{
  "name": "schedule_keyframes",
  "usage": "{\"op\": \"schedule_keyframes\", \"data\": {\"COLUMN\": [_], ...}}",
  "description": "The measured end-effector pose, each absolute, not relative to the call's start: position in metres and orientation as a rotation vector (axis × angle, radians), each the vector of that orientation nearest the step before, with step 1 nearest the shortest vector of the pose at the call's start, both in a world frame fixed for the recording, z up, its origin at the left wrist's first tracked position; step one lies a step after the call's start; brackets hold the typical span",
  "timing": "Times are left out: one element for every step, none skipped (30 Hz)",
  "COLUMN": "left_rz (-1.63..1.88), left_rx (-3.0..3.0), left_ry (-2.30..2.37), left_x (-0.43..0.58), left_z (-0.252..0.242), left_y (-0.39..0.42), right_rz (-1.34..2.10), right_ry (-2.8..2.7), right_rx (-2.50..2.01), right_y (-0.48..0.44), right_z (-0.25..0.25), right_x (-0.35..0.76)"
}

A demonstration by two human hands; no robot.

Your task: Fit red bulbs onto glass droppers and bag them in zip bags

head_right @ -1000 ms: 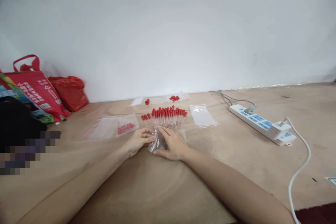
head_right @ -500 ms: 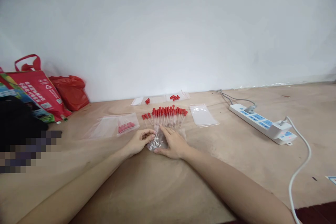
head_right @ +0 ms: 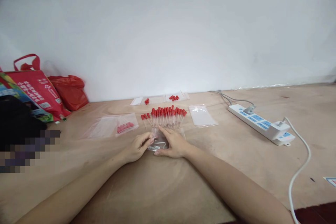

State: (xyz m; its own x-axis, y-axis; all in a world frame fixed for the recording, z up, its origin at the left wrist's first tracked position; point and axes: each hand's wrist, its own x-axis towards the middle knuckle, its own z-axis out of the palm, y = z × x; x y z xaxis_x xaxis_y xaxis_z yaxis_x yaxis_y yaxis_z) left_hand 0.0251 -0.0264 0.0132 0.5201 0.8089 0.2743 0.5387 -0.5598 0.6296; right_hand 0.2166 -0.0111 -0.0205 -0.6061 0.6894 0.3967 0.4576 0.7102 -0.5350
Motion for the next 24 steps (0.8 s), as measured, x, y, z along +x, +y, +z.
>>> {"op": "schedule_keyframes", "data": {"left_rz": [0.753,0.745,0.748,0.754,0.761,0.775,0.796,0.827,0.869,0.916,0.965,0.992,0.976,0.876,0.686,0.602,0.549,0.488,0.427,0.364,0.299,0.239,0.187,0.145], "left_rx": [2.260,2.229,2.199,2.169,2.132,2.083,2.023,1.963,1.920,1.913,1.958,2.068,2.236,2.435,2.642,2.704,2.737,2.774,2.811,2.844,2.875,2.903,2.929,2.954], "left_ry": [1.083,1.061,1.043,1.032,1.033,1.046,1.064,1.087,1.121,1.171,1.241,1.336,1.454,1.537,1.582,1.576,1.564,1.537,1.508,1.478,1.442,1.405,1.369,1.334], "left_x": [0.025,0.024,0.024,0.023,0.023,0.022,0.021,0.019,0.017,0.013,0.008,0.003,-0.004,-0.010,-0.017,-0.024,-0.029,-0.034,-0.038,-0.041,-0.042,-0.043,-0.043,-0.043], "left_z": [0.014,0.015,0.016,0.016,0.015,0.014,0.012,0.009,0.008,0.007,0.007,0.009,0.013,0.017,0.022,0.028,0.033,0.037,0.041,0.044,0.046,0.047,0.047,0.047], "left_y": [-0.028,-0.030,-0.032,-0.034,-0.036,-0.038,-0.038,-0.037,-0.034,-0.029,-0.021,-0.011,0.001,0.015,0.029,0.043,0.057,0.069,0.081,0.090,0.098,0.104,0.108,0.111], "right_rz": [0.508,0.503,0.500,0.500,0.504,0.509,0.517,0.524,0.530,0.535,0.538,0.540,0.539,0.535,0.529,0.521,0.513,0.504,0.496,0.487,0.477,0.465,0.450,0.431], "right_ry": [-2.328,-2.329,-2.326,-2.318,-2.309,-2.302,-2.301,-2.306,-2.314,-2.325,-2.335,-2.341,-2.345,-2.349,-2.352,-2.356,-2.360,-2.365,-2.372,-2.379,-2.389,-2.403,-2.421,-2.441], "right_rx": [-0.856,-0.844,-0.839,-0.841,-0.851,-0.867,-0.880,-0.888,-0.890,-0.889,-0.887,-0.888,-0.893,-0.900,-0.907,-0.912,-0.916,-0.921,-0.924,-0.930,-0.931,-0.927,-0.917,-0.907], "right_y": [-0.011,-0.011,-0.011,-0.011,-0.010,-0.010,-0.010,-0.010,-0.010,-0.010,-0.009,-0.009,-0.009,-0.009,-0.009,-0.010,-0.010,-0.010,-0.010,-0.010,-0.010,-0.010,-0.010,-0.009], "right_z": [-0.020,-0.019,-0.019,-0.019,-0.018,-0.018,-0.018,-0.018,-0.017,-0.016,-0.015,-0.015,-0.014,-0.013,-0.012,-0.011,-0.011,-0.011,-0.011,-0.010,-0.010,-0.010,-0.009,-0.008], "right_x": [0.217,0.218,0.219,0.219,0.220,0.220,0.221,0.221,0.222,0.222,0.223,0.223,0.223,0.224,0.224,0.224,0.224,0.224,0.224,0.224,0.224,0.224,0.224,0.223]}}
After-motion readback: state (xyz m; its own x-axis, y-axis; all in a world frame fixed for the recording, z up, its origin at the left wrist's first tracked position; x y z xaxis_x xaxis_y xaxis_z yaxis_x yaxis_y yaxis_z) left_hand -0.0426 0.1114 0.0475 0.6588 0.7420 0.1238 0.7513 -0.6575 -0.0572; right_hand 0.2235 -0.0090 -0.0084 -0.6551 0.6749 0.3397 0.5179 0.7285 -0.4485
